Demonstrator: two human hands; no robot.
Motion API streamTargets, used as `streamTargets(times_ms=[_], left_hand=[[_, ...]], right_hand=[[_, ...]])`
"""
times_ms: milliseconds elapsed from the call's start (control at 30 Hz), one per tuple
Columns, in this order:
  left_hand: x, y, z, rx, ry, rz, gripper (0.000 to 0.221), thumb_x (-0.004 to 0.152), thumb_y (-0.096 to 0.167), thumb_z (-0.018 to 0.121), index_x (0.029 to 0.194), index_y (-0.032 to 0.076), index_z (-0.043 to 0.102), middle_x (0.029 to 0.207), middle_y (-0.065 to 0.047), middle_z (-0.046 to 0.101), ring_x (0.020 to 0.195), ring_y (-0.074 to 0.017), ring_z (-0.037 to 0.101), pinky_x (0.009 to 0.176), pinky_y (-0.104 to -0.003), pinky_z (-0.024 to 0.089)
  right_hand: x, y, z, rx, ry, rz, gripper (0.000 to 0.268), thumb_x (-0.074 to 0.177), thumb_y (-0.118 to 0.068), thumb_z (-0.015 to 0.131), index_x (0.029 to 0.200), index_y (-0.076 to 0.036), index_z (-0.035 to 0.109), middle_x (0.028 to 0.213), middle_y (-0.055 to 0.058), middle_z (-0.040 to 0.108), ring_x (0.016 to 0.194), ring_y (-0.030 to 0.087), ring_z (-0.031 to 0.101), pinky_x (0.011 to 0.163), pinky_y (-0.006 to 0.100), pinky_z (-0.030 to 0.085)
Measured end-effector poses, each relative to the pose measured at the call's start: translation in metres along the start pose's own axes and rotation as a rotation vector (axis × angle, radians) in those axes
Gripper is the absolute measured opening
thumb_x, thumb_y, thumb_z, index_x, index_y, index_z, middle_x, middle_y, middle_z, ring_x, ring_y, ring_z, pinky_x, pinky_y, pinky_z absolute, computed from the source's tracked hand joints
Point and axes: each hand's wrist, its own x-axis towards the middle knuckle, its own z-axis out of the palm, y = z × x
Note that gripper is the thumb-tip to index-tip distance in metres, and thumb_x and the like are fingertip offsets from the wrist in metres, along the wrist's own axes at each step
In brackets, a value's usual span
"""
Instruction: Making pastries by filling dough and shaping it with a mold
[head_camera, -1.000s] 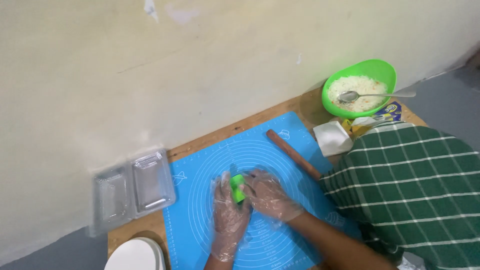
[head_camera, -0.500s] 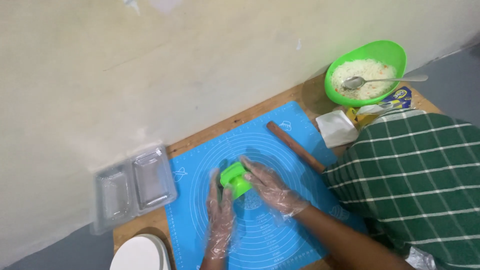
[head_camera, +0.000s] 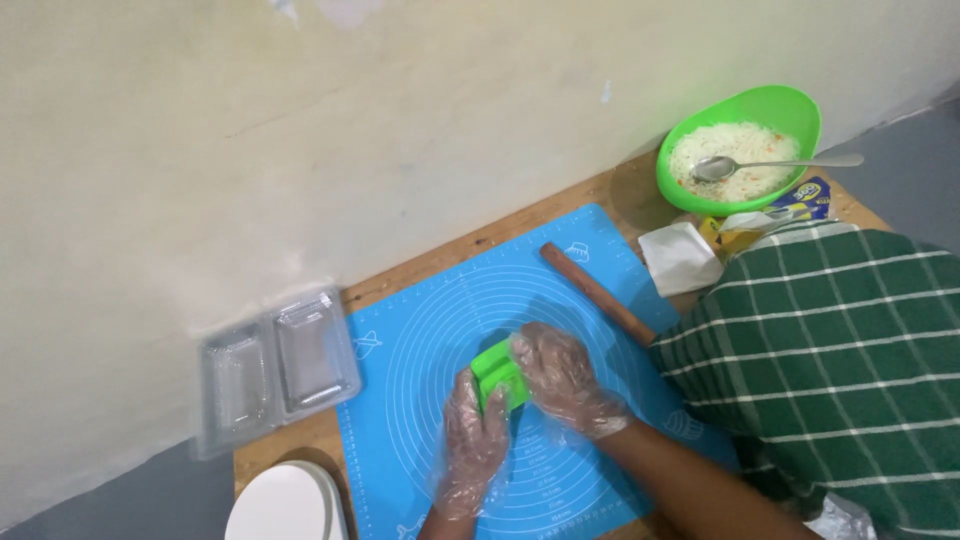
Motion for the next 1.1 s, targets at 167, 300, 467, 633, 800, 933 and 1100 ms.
streamTargets(times_ms=[167, 300, 467, 633, 800, 933, 1100], left_hand=[[0.025, -0.007, 0.003, -0.235, 0.241, -0.098, 0.070, 0.088, -0.021, 0.077, 0.144, -0.003, 0.039, 0.127, -0.033, 0.053, 0.105, -0.0401, 0.070, 0.084, -0.044, 0.067], [0.018, -0.008, 0.008, -0.251, 0.193, -0.183, 0.075, 0.097, -0.018, 0.058, 0.157, 0.009, 0.021, 0.101, -0.018, 0.058, 0.072, -0.0266, 0.056, 0.052, -0.034, 0.043], [-0.010, -0.004, 0.020, -0.348, -0.091, -0.696, 0.040, 0.106, 0.028, 0.033, 0.094, 0.009, 0.067, 0.065, -0.009, 0.062, 0.049, -0.0273, 0.053, 0.046, -0.042, 0.039], [0.014, 0.002, 0.008, -0.455, -0.053, -0.669, 0.037, 0.107, 0.033, 0.039, 0.087, 0.015, 0.065, 0.070, -0.003, 0.064, 0.055, -0.0239, 0.056, 0.051, -0.040, 0.043], [0.008, 0.003, 0.009, -0.547, -0.052, -0.682, 0.038, 0.108, 0.031, 0.036, 0.087, 0.015, 0.064, 0.066, 0.000, 0.058, 0.052, -0.0173, 0.048, 0.046, -0.036, 0.038], [0.014, 0.000, 0.007, -0.722, -0.096, -0.711, 0.049, 0.111, 0.039, 0.026, 0.096, 0.015, 0.066, 0.070, 0.002, 0.061, 0.054, -0.0124, 0.052, 0.043, -0.029, 0.043], [0.011, -0.001, 0.003, -0.810, -0.100, -0.954, 0.044, 0.109, 0.027, 0.037, 0.070, 0.019, 0.056, 0.059, 0.004, 0.050, 0.050, -0.0139, 0.041, 0.043, -0.034, 0.032]], right_hand=[[-0.007, -0.011, 0.014, 0.159, 0.070, 0.055, 0.020, 0.105, -0.004, 0.053, 0.123, 0.004, 0.051, 0.088, 0.019, 0.057, 0.068, 0.033, 0.052, 0.052, 0.046, 0.041], [-0.035, -0.022, 0.028, -0.207, 0.137, -0.079, 0.067, 0.100, -0.006, 0.077, 0.154, -0.001, 0.037, 0.105, 0.021, 0.062, 0.085, 0.035, 0.063, 0.074, 0.051, 0.060], [0.027, -0.031, -0.013, 0.371, -0.180, 0.452, 0.031, 0.101, -0.028, 0.048, 0.075, -0.012, 0.055, 0.068, 0.006, 0.053, 0.055, 0.022, 0.050, 0.047, 0.039, 0.039], [0.035, -0.026, -0.015, 0.437, -0.109, 0.412, 0.040, 0.101, -0.033, 0.047, 0.067, -0.012, 0.046, 0.060, 0.004, 0.044, 0.049, 0.019, 0.039, 0.044, 0.039, 0.030], [0.029, -0.024, -0.012, 0.372, -0.149, 0.403, 0.037, 0.099, -0.026, 0.051, 0.065, -0.012, 0.046, 0.059, 0.005, 0.047, 0.047, 0.021, 0.044, 0.045, 0.040, 0.033], [0.034, -0.025, -0.014, 0.320, -0.106, 0.365, 0.037, 0.102, -0.026, 0.048, 0.067, -0.013, 0.048, 0.060, 0.003, 0.046, 0.048, 0.018, 0.041, 0.043, 0.036, 0.032], [0.028, -0.038, -0.009, 0.349, -0.186, 0.450, 0.049, 0.103, -0.043, 0.045, 0.065, -0.012, 0.050, 0.061, 0.005, 0.049, 0.050, 0.021, 0.047, 0.043, 0.040, 0.033]])
